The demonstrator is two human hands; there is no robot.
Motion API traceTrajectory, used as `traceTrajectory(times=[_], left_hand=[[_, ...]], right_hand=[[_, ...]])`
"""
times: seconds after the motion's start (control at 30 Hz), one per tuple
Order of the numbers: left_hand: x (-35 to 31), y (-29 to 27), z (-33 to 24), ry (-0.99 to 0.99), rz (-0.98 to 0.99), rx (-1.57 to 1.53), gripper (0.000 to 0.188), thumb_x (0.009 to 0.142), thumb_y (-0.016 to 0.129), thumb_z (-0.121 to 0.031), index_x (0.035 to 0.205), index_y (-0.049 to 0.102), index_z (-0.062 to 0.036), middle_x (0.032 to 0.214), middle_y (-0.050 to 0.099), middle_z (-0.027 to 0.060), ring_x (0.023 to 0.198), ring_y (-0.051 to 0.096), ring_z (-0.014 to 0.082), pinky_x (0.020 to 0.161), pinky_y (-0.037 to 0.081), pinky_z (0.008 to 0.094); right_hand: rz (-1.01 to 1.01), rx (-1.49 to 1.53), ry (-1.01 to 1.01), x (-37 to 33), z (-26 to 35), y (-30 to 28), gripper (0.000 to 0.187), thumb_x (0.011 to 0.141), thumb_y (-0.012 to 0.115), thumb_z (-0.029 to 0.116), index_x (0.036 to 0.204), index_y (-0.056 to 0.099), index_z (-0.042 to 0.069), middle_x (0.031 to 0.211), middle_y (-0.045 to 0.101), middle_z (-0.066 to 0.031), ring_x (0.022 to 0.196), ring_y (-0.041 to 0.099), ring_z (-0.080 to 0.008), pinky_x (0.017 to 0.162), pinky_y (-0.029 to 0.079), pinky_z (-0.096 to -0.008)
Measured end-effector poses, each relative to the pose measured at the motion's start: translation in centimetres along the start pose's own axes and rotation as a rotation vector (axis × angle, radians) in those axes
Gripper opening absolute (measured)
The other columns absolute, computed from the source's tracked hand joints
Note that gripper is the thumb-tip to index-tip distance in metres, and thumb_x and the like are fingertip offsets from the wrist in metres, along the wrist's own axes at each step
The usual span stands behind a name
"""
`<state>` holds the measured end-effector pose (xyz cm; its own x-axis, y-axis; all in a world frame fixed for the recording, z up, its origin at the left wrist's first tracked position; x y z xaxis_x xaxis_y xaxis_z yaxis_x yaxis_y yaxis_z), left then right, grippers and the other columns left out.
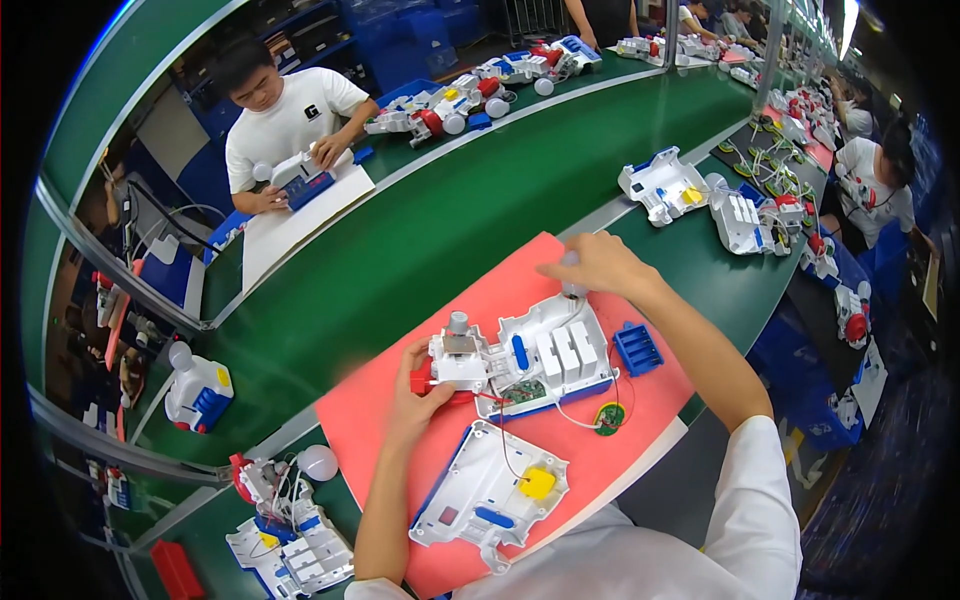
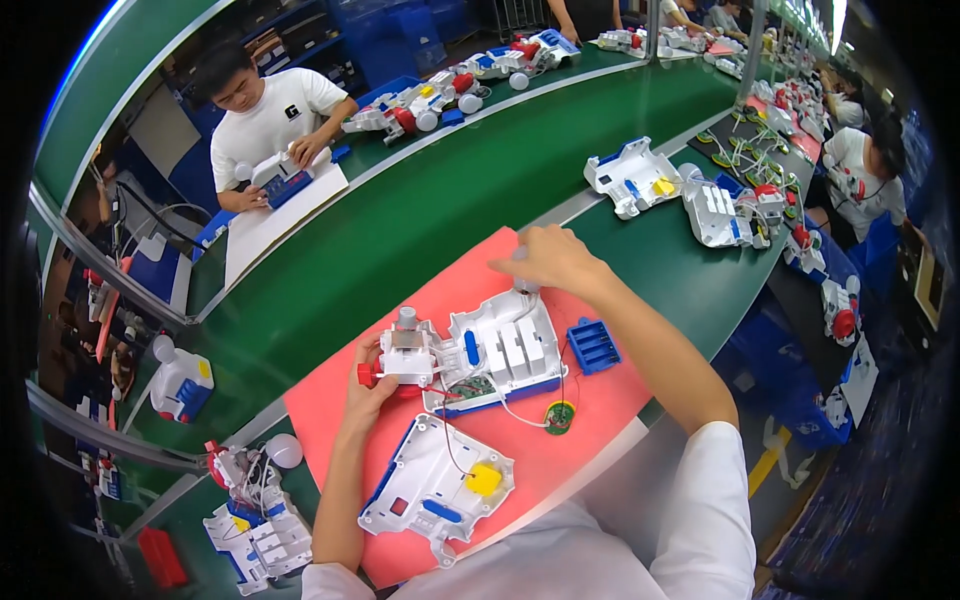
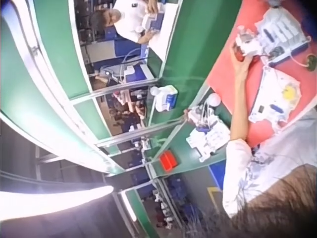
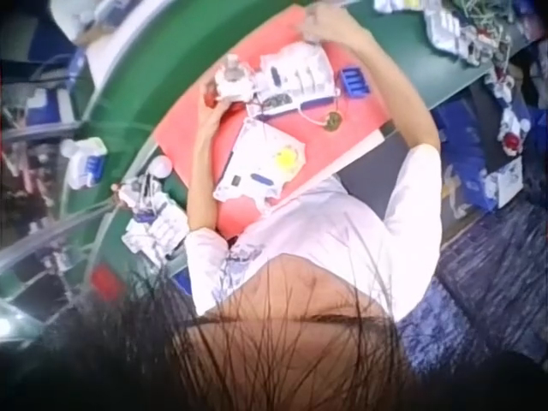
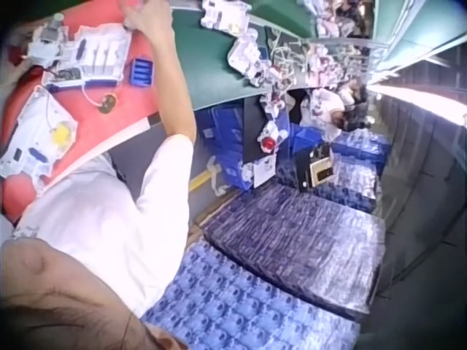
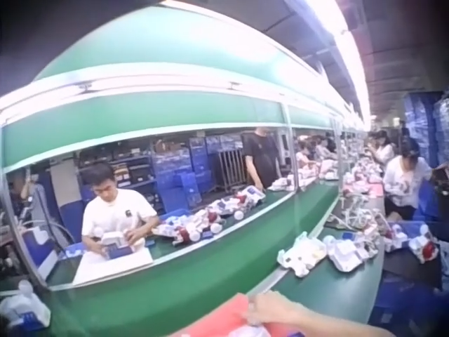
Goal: Assembling the internal electronic components and plastic casing of a toy siren beacon.
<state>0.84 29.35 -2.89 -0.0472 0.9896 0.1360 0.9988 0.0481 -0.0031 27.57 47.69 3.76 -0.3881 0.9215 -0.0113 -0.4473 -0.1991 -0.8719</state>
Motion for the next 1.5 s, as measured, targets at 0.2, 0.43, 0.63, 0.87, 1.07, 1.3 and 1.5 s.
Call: traceTrajectory(times=[0.2, 0.43, 0.63, 0.87, 1.07, 1.3, 1.5], left_hand=[[-0.1, 0.1, -0.1, 0.019, -0.010, -0.028, 0.074, 0.077, 0.080, -0.016, 0.139, 0.043, -0.0030, 0.136, 0.052, 0.0146, 0.131, 0.047, 0.0256, 0.110, 0.038, 0.0384], [-0.1, 0.2, -0.3, 0.035, -0.005, -0.016, 0.073, 0.077, 0.081, -0.016, 0.138, 0.044, -0.0030, 0.135, 0.053, 0.0147, 0.131, 0.048, 0.0256, 0.110, 0.038, 0.0387], [-0.1, 0.3, -0.1, 0.038, -0.002, -0.012, 0.073, 0.077, 0.081, -0.018, 0.138, 0.044, -0.0028, 0.136, 0.053, 0.0146, 0.132, 0.046, 0.0259, 0.111, 0.036, 0.0393], [0.0, 0.2, -0.6, 0.011, 0.090, -0.046, 0.084, 0.077, 0.082, -0.017, 0.147, 0.038, -0.0031, 0.140, 0.050, 0.0138, 0.133, 0.046, 0.0243, 0.112, 0.036, 0.0388], [1.3, 1.9, -4.5, 0.021, 0.106, 0.256, 0.091, 0.065, 0.092, -0.018, 0.144, 0.048, -0.0078, 0.146, 0.050, 0.0127, 0.136, 0.044, 0.0224, 0.114, 0.035, 0.0376], [1.4, 6.5, -10.1, 0.292, 0.098, 0.556, 0.098, 0.058, 0.094, -0.026, 0.141, 0.046, -0.0068, 0.129, 0.050, 0.0166, 0.122, 0.053, 0.0321, 0.102, 0.046, 0.0400], [1.1, 6.6, -10.1, 0.389, 0.031, 0.524, 0.109, 0.063, 0.091, -0.028, 0.151, 0.032, -0.0023, 0.150, 0.039, 0.0240, 0.139, 0.040, 0.0365, 0.114, 0.037, 0.0418]], right_hand=[[0.091, -0.075, 0.103, 0.2, 0.0, -0.1, 0.075, 0.071, 0.068, 0.065, 0.110, 0.073, 0.001, 0.101, 0.071, -0.0246, 0.095, 0.069, -0.0418, 0.088, 0.055, -0.0457], [0.112, -0.276, 0.068, 1.6, 0.6, 0.9, 0.062, 0.069, 0.068, 0.058, 0.094, 0.075, 0.002, 0.092, 0.073, -0.0214, 0.092, 0.071, -0.0380, 0.079, 0.057, -0.0426], [0.110, -0.354, 0.023, 2.3, 0.4, 1.5, 0.056, 0.071, 0.066, 0.053, 0.090, 0.075, 0.002, 0.093, 0.072, -0.0218, 0.088, 0.071, -0.0385, 0.075, 0.058, -0.0435], [-0.320, -0.365, -0.128, -0.1, 1.6, 2.6, 0.053, 0.092, 0.055, 0.052, 0.108, 0.067, 0.003, 0.087, 0.069, -0.0260, 0.073, 0.070, -0.0420, 0.059, 0.057, -0.0474], [-0.360, -0.359, -0.034, -0.4, -0.1, 2.0, 0.057, 0.095, 0.050, 0.056, 0.119, 0.060, 0.004, 0.089, 0.065, -0.0248, 0.073, 0.070, -0.0405, 0.057, 0.055, -0.0492], [0.139, 0.364, -0.657, -8.3, 9.5, -1.0, 0.085, 0.080, 0.078, 0.042, 0.146, 0.040, 0.005, 0.143, 0.043, -0.0241, 0.124, 0.053, -0.0355, 0.101, 0.045, -0.0452], [0.216, 0.561, -0.540, -8.2, 8.6, 1.5, 0.113, 0.065, 0.092, 0.036, 0.153, 0.029, 0.005, 0.136, 0.053, -0.0203, 0.122, 0.054, -0.0280, 0.105, 0.042, -0.0389]])
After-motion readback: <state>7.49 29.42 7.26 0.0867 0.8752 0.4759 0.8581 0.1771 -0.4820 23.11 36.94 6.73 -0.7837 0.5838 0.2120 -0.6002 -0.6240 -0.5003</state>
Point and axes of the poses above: each hand's wrist, its own x-axis towards the middle knuckle, its own y-axis out of the palm, z = x × y, the point moved 7 cm from there along x, towards the middle knuckle
